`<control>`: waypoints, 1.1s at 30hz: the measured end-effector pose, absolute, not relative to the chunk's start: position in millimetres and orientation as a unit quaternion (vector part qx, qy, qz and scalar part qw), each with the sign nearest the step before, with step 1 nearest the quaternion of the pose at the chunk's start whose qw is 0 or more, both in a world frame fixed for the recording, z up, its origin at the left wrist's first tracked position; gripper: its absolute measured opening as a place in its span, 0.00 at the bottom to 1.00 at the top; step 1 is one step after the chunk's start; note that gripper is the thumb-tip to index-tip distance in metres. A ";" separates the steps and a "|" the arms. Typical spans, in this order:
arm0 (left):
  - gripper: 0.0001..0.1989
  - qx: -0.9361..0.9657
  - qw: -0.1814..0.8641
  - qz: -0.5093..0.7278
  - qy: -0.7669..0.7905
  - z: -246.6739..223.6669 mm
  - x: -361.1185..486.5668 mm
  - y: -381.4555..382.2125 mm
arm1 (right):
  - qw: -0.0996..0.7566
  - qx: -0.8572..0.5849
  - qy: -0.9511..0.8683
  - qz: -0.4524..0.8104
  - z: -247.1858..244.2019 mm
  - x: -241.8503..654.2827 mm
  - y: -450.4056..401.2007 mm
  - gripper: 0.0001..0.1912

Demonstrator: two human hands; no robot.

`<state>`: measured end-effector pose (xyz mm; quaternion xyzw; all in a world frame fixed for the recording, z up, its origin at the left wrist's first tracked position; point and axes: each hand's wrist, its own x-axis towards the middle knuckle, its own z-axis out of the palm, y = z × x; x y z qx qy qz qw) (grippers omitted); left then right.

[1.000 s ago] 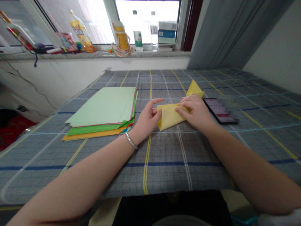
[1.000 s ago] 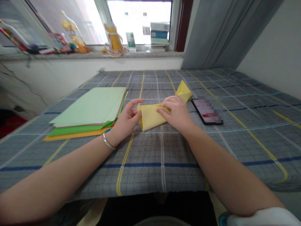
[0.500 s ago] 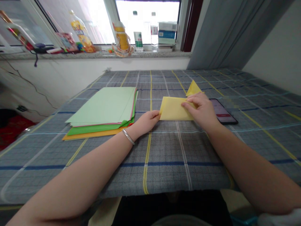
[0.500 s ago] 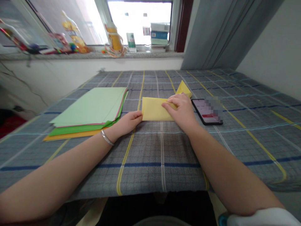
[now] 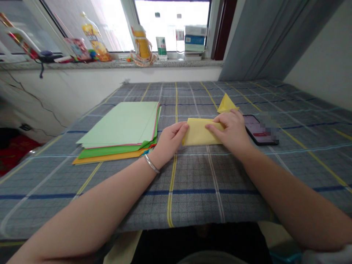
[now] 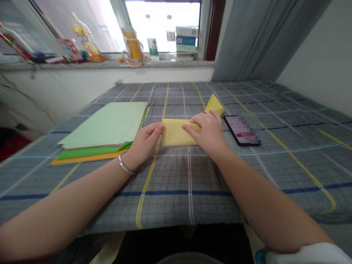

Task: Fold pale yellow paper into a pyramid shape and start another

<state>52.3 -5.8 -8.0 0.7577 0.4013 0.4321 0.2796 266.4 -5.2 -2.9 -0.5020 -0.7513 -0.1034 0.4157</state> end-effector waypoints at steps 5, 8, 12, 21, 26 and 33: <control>0.20 0.723 0.261 0.482 0.422 -7.1 55.9 -12.4 | 0.397 -0.515 -0.753 -0.102 0.1 259.4 -12.0 0.15; 0.18 0.722 0.258 0.489 0.416 -8.3 56.1 -13.9 | 0.414 -0.509 -0.749 -0.093 0.1 258.4 -13.2 0.14; 0.17 0.727 0.251 0.496 0.403 -9.0 55.6 -14.5 | 0.426 -0.503 -0.747 -0.084 0.4 258.0 -14.1 0.13; 0.13 0.746 0.212 0.484 0.405 -8.6 56.0 -14.1 | 0.426 -0.506 -0.745 -0.086 0.8 257.1 -14.4 0.14; 0.12 0.748 0.214 0.478 0.409 -10.0 56.6 -15.1 | 0.431 -0.512 -0.739 -0.073 0.8 256.6 -14.5 0.15; 0.11 0.712 0.267 0.486 0.431 -13.8 56.6 -7.7 | 0.423 -0.501 -0.754 -0.040 -3.0 258.8 -8.8 0.10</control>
